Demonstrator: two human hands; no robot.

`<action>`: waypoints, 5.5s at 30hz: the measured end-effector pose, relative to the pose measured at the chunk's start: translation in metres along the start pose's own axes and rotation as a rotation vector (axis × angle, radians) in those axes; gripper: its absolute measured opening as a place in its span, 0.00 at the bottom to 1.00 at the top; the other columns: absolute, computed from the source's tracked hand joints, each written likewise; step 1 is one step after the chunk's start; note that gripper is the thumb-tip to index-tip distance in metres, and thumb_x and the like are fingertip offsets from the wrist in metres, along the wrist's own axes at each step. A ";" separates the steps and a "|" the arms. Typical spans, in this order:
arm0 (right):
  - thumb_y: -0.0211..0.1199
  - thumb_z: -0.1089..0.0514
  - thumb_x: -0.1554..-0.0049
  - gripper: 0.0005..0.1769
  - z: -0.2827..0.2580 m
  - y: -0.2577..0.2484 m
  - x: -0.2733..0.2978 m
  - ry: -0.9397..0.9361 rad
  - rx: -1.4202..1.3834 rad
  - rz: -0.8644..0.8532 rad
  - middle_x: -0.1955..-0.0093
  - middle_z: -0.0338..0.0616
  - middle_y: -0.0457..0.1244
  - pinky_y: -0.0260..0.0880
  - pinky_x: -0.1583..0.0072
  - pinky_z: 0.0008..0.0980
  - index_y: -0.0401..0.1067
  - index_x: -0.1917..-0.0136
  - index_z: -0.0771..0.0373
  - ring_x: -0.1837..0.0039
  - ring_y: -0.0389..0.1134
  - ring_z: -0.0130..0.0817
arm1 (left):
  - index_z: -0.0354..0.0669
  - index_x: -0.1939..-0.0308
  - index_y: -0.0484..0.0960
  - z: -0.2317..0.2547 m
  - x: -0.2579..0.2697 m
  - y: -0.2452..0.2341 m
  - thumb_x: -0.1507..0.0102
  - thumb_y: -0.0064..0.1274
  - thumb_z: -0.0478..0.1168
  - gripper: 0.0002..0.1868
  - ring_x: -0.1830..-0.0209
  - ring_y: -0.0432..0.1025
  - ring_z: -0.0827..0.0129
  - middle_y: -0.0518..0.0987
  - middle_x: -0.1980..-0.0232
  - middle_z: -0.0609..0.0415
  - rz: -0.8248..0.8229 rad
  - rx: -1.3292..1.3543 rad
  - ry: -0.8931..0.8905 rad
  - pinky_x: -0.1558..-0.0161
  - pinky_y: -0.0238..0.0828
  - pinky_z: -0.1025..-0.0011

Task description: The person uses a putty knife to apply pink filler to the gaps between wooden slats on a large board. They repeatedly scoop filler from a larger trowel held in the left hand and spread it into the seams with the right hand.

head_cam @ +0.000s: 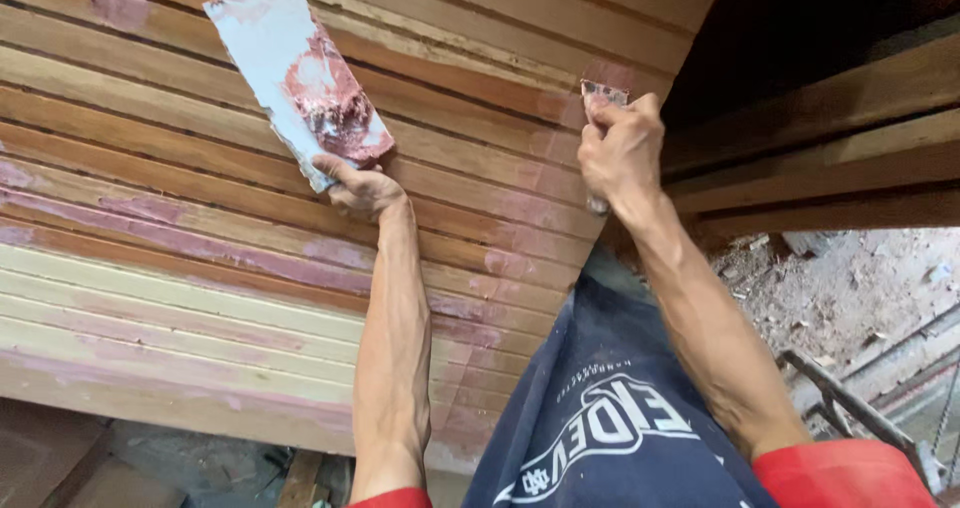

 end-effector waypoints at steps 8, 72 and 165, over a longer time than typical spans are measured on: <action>0.64 0.66 0.47 0.13 0.015 -0.001 -0.003 0.070 0.012 -0.056 0.51 0.55 0.58 0.71 0.54 0.40 0.80 0.47 0.67 0.52 0.63 0.42 | 0.28 0.61 0.85 0.001 0.003 0.003 0.37 0.32 0.74 0.48 0.66 0.80 0.48 0.85 0.68 0.36 0.027 -0.069 -0.077 0.62 0.75 0.56; 0.59 0.68 0.43 0.12 -0.096 0.085 -0.009 -0.352 0.114 0.126 0.54 0.51 0.59 0.71 0.55 0.38 0.76 0.46 0.71 0.48 0.62 0.43 | 0.27 0.77 0.80 0.005 0.012 -0.001 0.34 0.32 0.71 0.47 0.75 0.76 0.48 0.78 0.79 0.38 -0.028 -0.131 -0.104 0.69 0.70 0.54; 0.60 0.63 0.42 0.28 -0.140 0.043 -0.068 -0.746 1.057 -0.577 0.29 0.36 0.61 0.79 0.49 0.34 0.71 0.31 0.41 0.45 0.69 0.41 | 0.23 0.44 0.77 0.010 -0.061 0.003 0.33 0.40 0.65 0.41 0.78 0.73 0.71 0.82 0.58 0.46 -0.117 0.468 -0.003 0.81 0.72 0.77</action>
Point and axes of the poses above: each hand's wrist, its own x-axis away from the middle knuckle, its own y-axis out of the palm, z = x × y, the point moved 7 cm from there along -x, towards the middle knuckle
